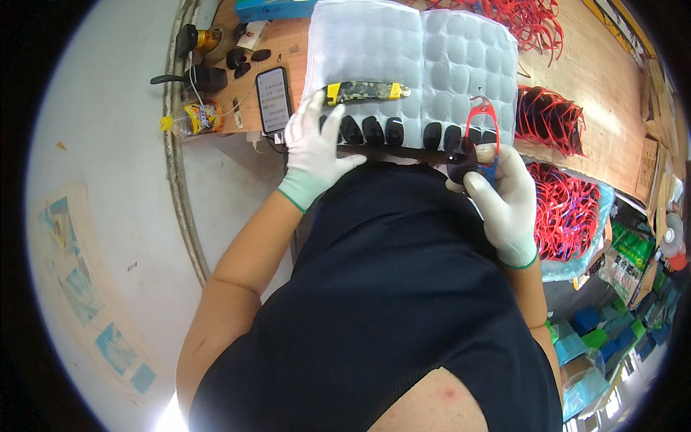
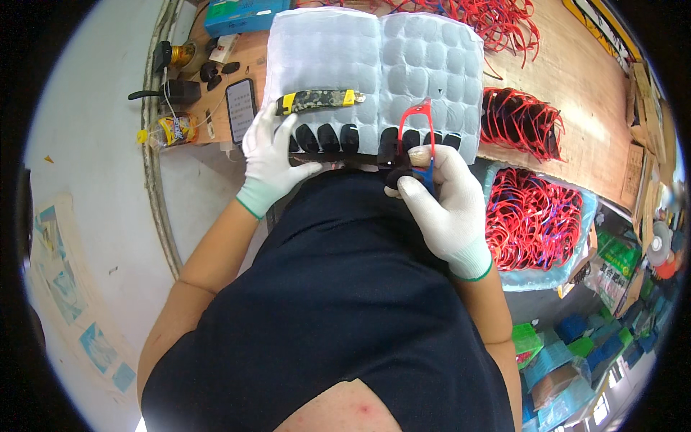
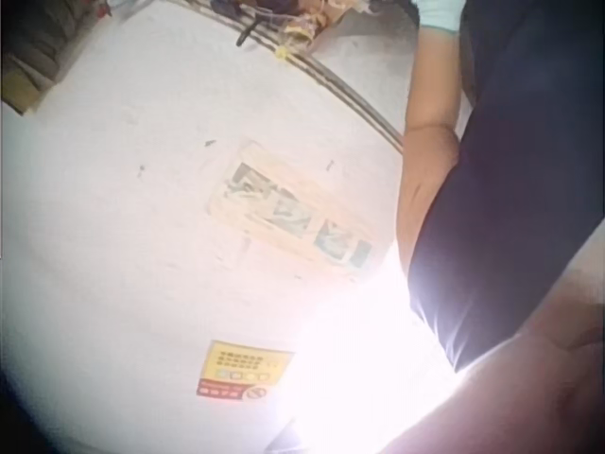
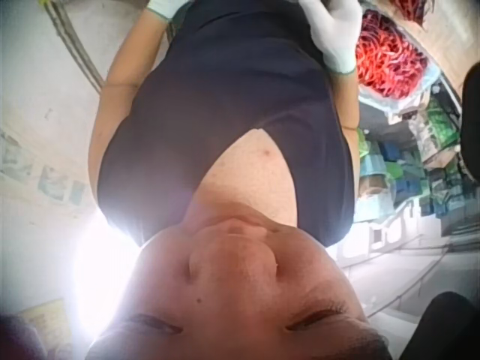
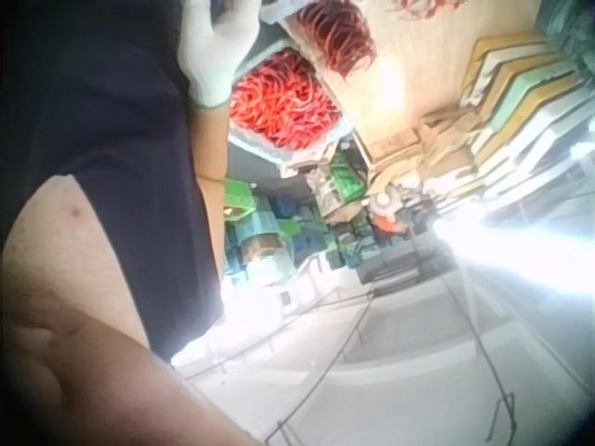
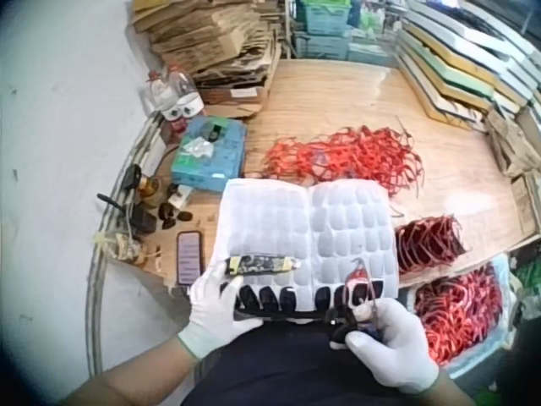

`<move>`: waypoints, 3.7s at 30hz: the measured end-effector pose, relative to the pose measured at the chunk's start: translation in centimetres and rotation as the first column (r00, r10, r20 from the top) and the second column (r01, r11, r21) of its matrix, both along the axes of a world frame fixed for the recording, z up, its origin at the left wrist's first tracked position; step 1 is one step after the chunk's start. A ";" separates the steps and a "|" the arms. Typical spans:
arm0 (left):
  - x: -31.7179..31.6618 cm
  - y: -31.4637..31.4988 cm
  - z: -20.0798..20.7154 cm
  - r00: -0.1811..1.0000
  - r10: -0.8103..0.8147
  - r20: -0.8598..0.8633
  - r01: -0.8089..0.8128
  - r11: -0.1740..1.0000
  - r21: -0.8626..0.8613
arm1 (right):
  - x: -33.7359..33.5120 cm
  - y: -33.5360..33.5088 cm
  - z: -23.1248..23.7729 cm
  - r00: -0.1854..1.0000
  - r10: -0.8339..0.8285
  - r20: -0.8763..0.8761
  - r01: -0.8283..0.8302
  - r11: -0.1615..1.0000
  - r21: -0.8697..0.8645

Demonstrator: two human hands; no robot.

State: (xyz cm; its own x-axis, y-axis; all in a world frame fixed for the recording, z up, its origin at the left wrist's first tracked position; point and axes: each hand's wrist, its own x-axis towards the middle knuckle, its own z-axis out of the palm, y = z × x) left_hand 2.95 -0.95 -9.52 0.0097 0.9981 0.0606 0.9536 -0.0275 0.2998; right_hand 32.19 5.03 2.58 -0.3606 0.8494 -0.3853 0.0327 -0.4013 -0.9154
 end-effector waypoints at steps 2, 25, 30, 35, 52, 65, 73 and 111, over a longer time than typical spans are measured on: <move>-1.1 -1.1 -0.6 0.995 0.091 -0.027 -0.092 0.995 -0.024 | 0.0 0.2 -0.2 1.000 0.004 0.004 -0.004 1.000 0.007; 0.7 -0.3 6.0 0.484 0.171 0.858 0.129 0.956 -0.263 | -1.8 0.3 0.3 0.992 0.122 -0.022 -0.120 0.991 0.060; 4.7 2.9 11.2 -0.235 0.469 0.851 0.484 0.816 -0.315 | -2.6 0.9 2.3 0.949 0.277 0.153 -0.304 0.932 0.199; 5.0 2.9 12.4 -0.280 0.491 0.825 0.416 0.836 -0.357 | -2.2 1.1 3.2 0.955 0.270 0.122 -0.290 0.935 0.203; 6.1 4.6 12.4 -0.422 0.467 0.777 0.428 0.858 -0.283 | -1.3 5.4 4.5 0.860 0.477 0.180 -0.504 0.848 0.163; 3.8 4.2 12.6 -0.428 0.470 0.772 0.425 0.858 -0.287 | -4.7 0.6 1.1 0.957 0.243 -0.156 -0.234 0.969 0.075; 3.0 4.2 11.3 -0.271 0.479 0.835 0.383 0.849 -0.363 | -6.6 -0.4 1.8 0.947 0.104 0.304 -0.273 0.759 0.591; -1.4 2.8 12.1 0.292 0.310 0.905 0.351 0.845 -0.403 | -9.2 -2.0 1.8 0.942 0.196 0.271 -0.274 0.917 0.289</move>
State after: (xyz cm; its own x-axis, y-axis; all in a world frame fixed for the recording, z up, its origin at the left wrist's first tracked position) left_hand 1.51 1.87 2.58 0.2991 0.8733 -0.3847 0.0020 0.4026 0.9154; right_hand 22.94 3.04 4.38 -0.4986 0.8419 -0.2064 0.3164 -0.0448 -0.9476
